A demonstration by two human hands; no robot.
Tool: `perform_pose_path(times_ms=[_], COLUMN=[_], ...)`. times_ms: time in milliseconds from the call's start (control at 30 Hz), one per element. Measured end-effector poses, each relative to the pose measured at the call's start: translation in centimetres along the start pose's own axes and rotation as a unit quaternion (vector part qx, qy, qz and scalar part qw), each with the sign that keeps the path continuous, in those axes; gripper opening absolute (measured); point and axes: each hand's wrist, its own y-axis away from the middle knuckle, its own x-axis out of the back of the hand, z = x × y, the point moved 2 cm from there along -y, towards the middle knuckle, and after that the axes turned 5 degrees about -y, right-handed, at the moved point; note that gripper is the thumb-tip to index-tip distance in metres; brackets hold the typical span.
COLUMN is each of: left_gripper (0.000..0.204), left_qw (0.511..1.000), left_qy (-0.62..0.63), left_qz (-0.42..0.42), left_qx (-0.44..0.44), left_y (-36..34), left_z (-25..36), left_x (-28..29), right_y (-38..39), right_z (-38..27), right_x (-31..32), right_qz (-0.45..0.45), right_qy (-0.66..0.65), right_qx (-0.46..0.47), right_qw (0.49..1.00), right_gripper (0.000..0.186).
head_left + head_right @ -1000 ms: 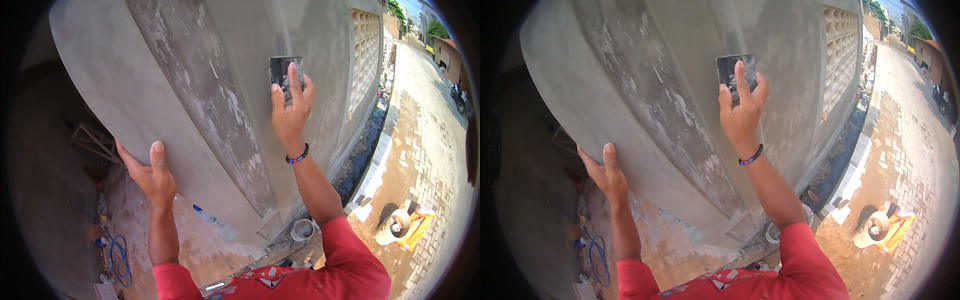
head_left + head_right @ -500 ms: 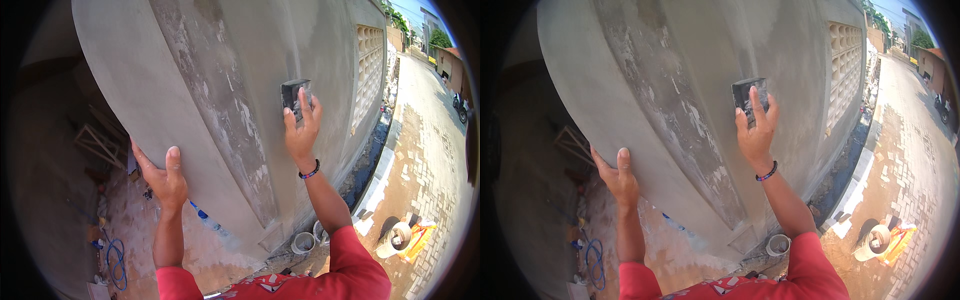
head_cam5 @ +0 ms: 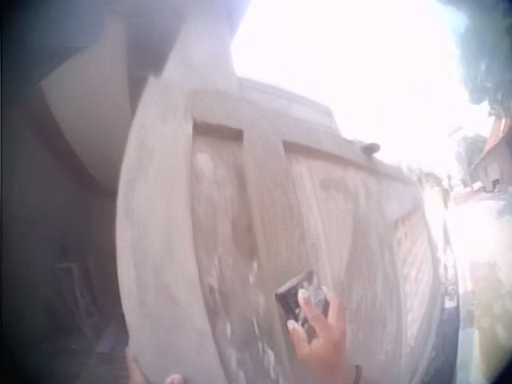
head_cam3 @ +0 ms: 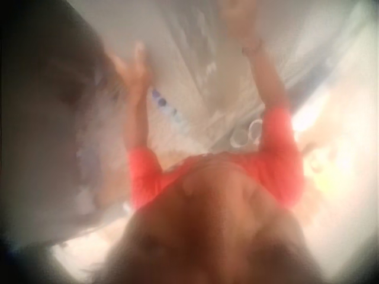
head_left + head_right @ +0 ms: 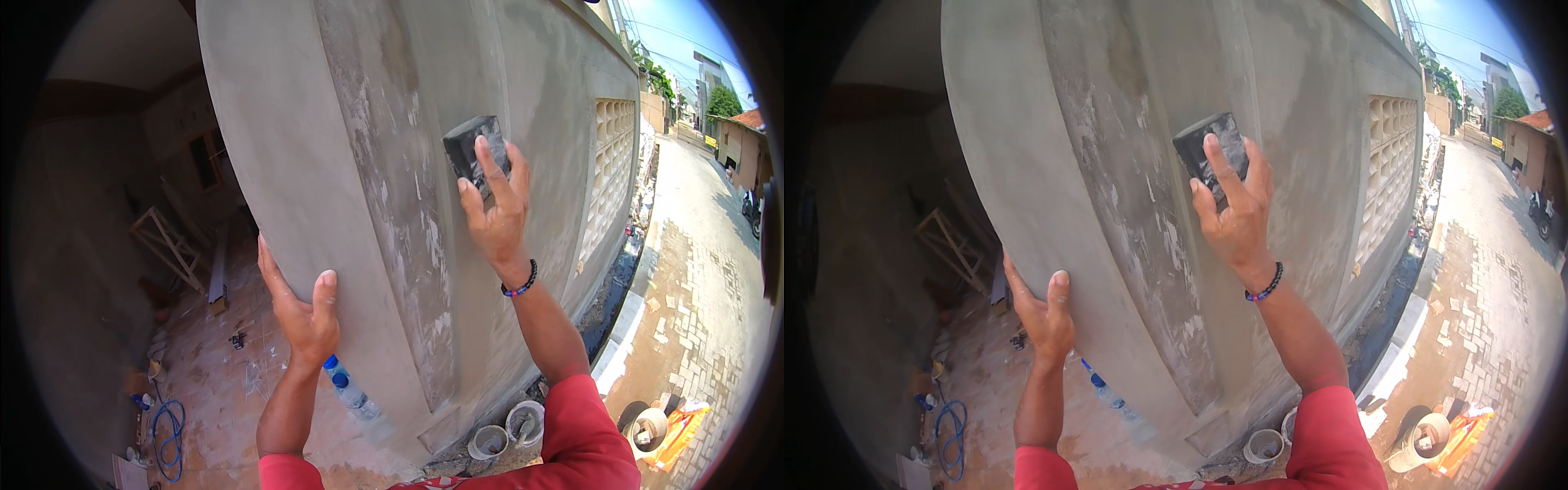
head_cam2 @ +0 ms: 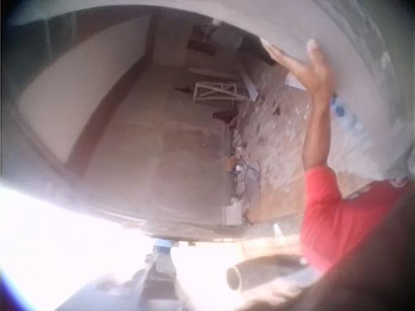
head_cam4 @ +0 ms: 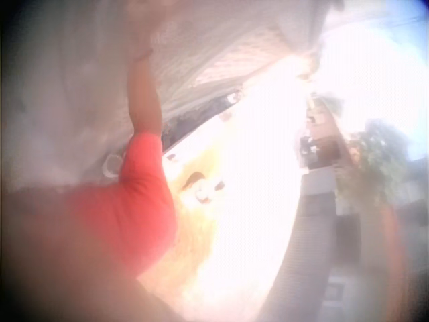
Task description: The person smooths a freshly plastered exterior wall using a hand trowel. They repeatedly scrape and level the surface, occasionally dipping the trowel into a bucket of water to clean it. Another person is visible in the background moving materials.
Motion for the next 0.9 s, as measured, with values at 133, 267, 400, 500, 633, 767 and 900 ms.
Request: perform_pose_path(times_ms=[133, 267, 400, 500, 633, 767, 900], left_gripper=[0.082, 0.082, 0.083, 0.084, 0.084, 0.083, 0.082], left_qw=[1.0, 1.0, 1.0, 0.999, 0.998, 0.999, 1.0], left_qy=[-0.003, 0.004, 0.002, 0.017, 0.054, 0.008, -0.008], left_qz=[-0.006, -0.019, -0.024, -0.022, -0.025, -0.015, -0.01], left_qx=[-0.002, -0.004, -0.011, -0.02, -0.018, -0.034, -0.029], left_y=[-0.3, -0.3, -0.1, -0.1, -0.1, -0.2, 0.1], left_z=[0.0, -0.2, -0.2, 0.0, -0.1, 0.0, -0.1], left_x=[-0.7, -0.5, -0.3, -0.3, -1.0, -0.6, -0.1], right_y=[5.9, -3.3, -17.7, -29.0, -35.3, -25.0, -8.2], right_z=[0.8, 1.9, 3.4, 4.1, 5.8, 3.7, 2.5], right_x=[2.4, -0.3, -3.8, -4.4, -4.9, -4.0, -1.3], right_qz=[-0.016, 0.024, 0.066, 0.065, 0.027, 0.031, -0.01], right_qy=[-0.005, -0.014, 0.014, 0.029, 0.014, -0.027, -0.015], right_qx=[-0.023, 0.023, 0.117, 0.122, 0.082, 0.107, 0.096], right_qw=[1.0, 0.999, 0.991, 0.99, 0.996, 0.993, 0.995], right_gripper=[0.061, 0.059, 0.051, 0.049, 0.052, 0.05, 0.054])
